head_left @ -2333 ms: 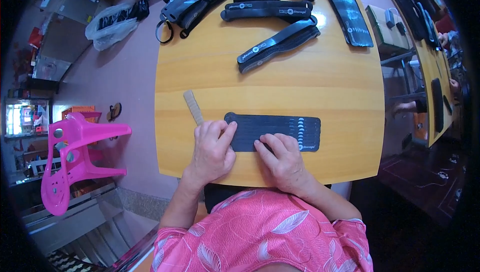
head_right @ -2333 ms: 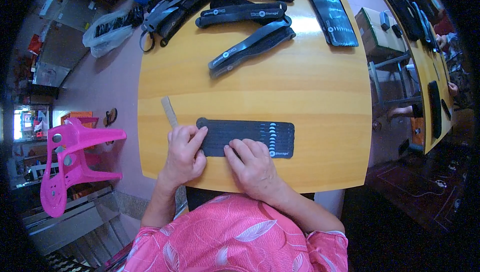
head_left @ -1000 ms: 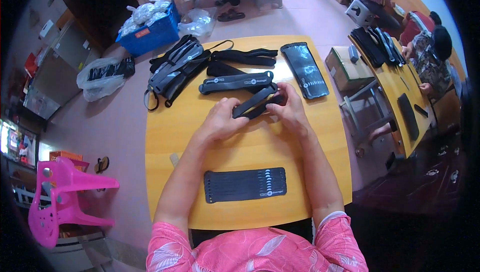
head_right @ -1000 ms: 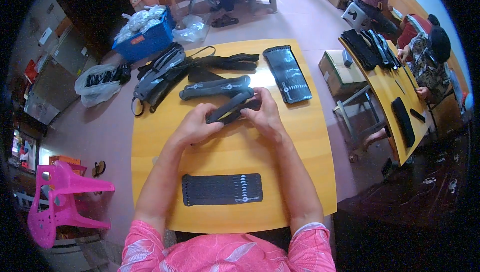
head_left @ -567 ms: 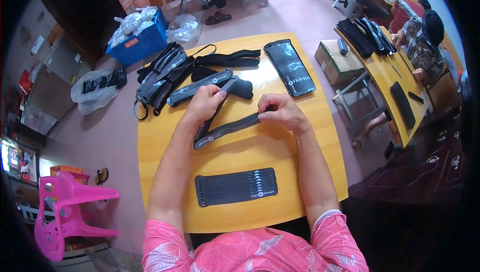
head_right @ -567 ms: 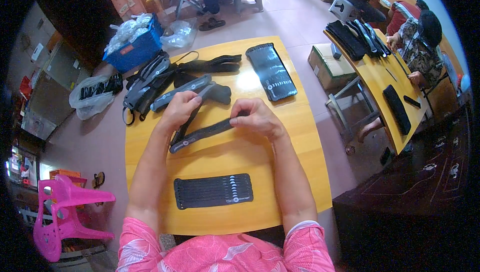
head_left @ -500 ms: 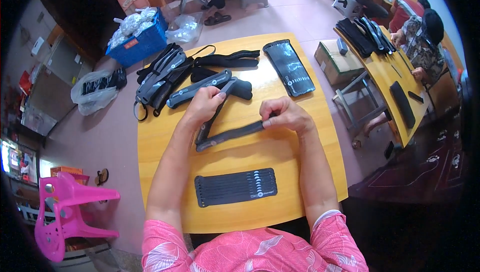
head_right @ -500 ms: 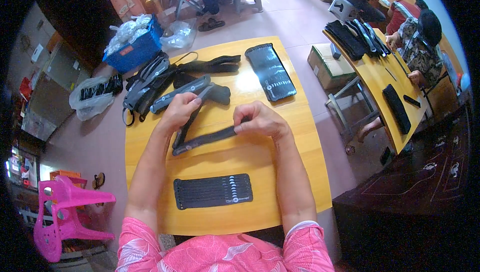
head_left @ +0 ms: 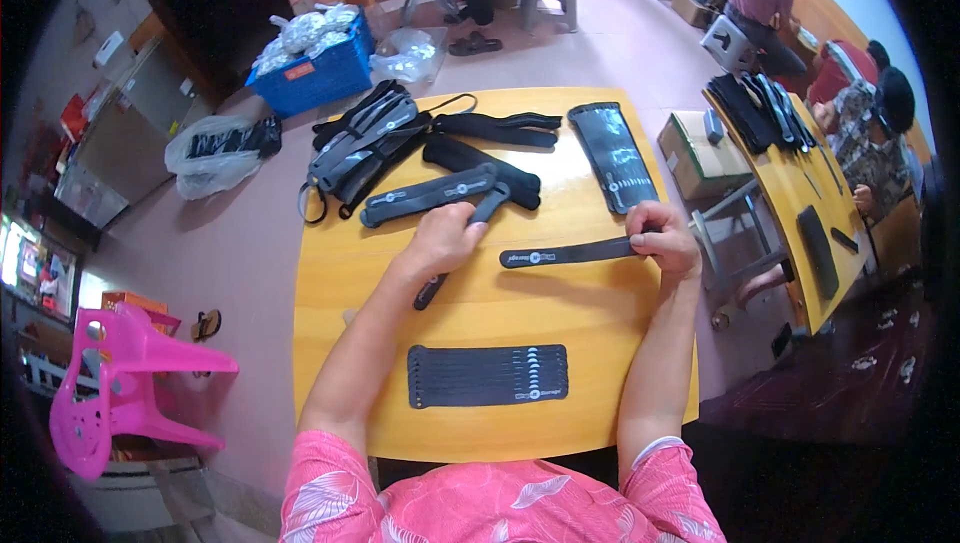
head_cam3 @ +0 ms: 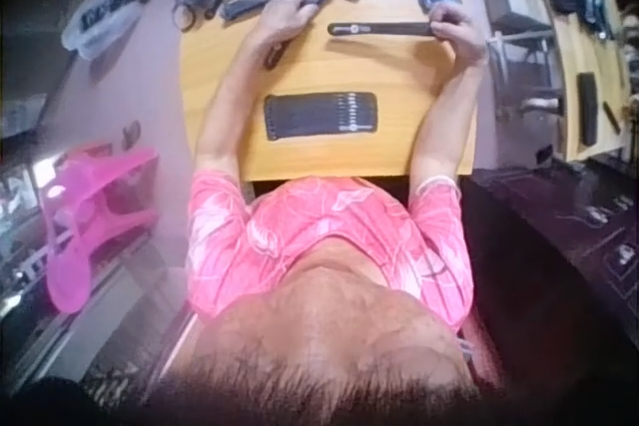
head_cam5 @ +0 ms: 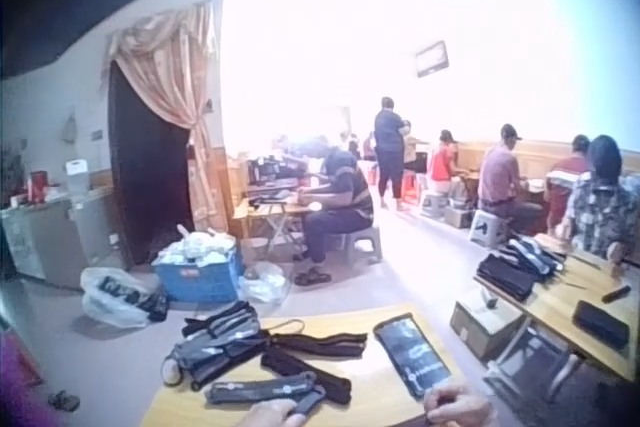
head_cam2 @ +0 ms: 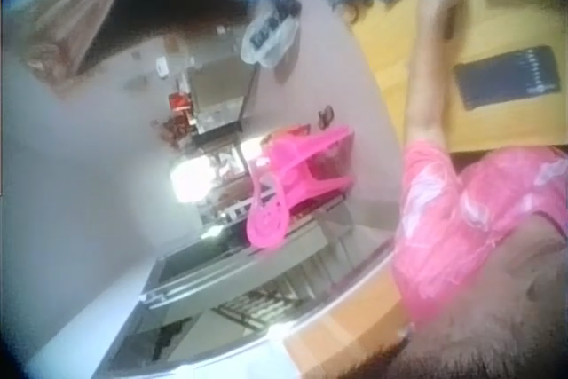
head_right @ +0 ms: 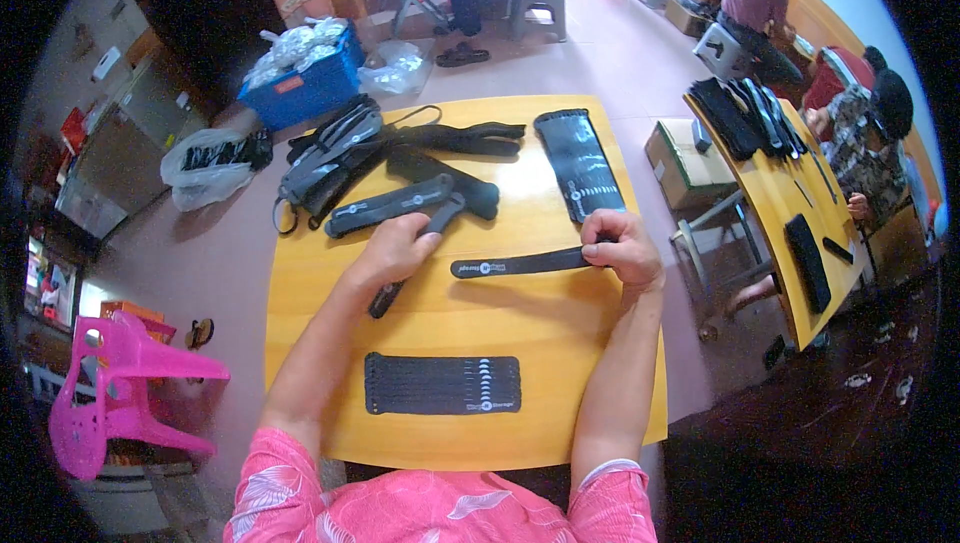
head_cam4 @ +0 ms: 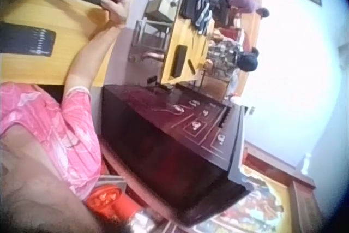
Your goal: Organize and stack black velcro straps on a wooden table.
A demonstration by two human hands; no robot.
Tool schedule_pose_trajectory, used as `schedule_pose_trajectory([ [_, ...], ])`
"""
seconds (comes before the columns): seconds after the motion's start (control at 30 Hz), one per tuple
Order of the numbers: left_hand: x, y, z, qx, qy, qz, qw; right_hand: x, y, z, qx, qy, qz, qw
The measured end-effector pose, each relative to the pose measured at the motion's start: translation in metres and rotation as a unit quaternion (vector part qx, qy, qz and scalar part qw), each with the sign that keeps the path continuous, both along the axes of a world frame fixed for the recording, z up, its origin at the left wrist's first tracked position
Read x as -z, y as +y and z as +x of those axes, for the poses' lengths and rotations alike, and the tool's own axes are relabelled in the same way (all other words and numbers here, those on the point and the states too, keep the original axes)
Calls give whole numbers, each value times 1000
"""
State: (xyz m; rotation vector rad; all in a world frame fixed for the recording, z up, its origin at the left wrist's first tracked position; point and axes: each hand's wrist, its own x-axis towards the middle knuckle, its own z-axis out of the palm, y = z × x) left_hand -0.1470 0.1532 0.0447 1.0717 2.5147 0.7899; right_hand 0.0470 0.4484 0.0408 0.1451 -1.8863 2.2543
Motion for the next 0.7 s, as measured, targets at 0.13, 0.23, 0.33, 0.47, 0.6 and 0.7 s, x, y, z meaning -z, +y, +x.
schedule_pose_trajectory([
  [0.13,17,-12,6,-44,247,166,954,-3,-21,-15,31,-219,144,964],
  [0.23,18,-28,-18,-94,363,92,922,-4,-25,-14,69,-209,136,966],
  [0.33,37,-51,-45,-66,349,47,934,-8,-21,-13,25,-229,124,965],
  [0.47,32,-65,-58,-10,245,52,968,-5,-23,-14,35,-198,115,973],
  [0.6,22,-66,-55,12,268,55,962,1,-31,-21,38,-194,125,972],
  [0.7,23,-64,-49,38,251,46,966,-6,-40,-29,46,-245,169,954],
])
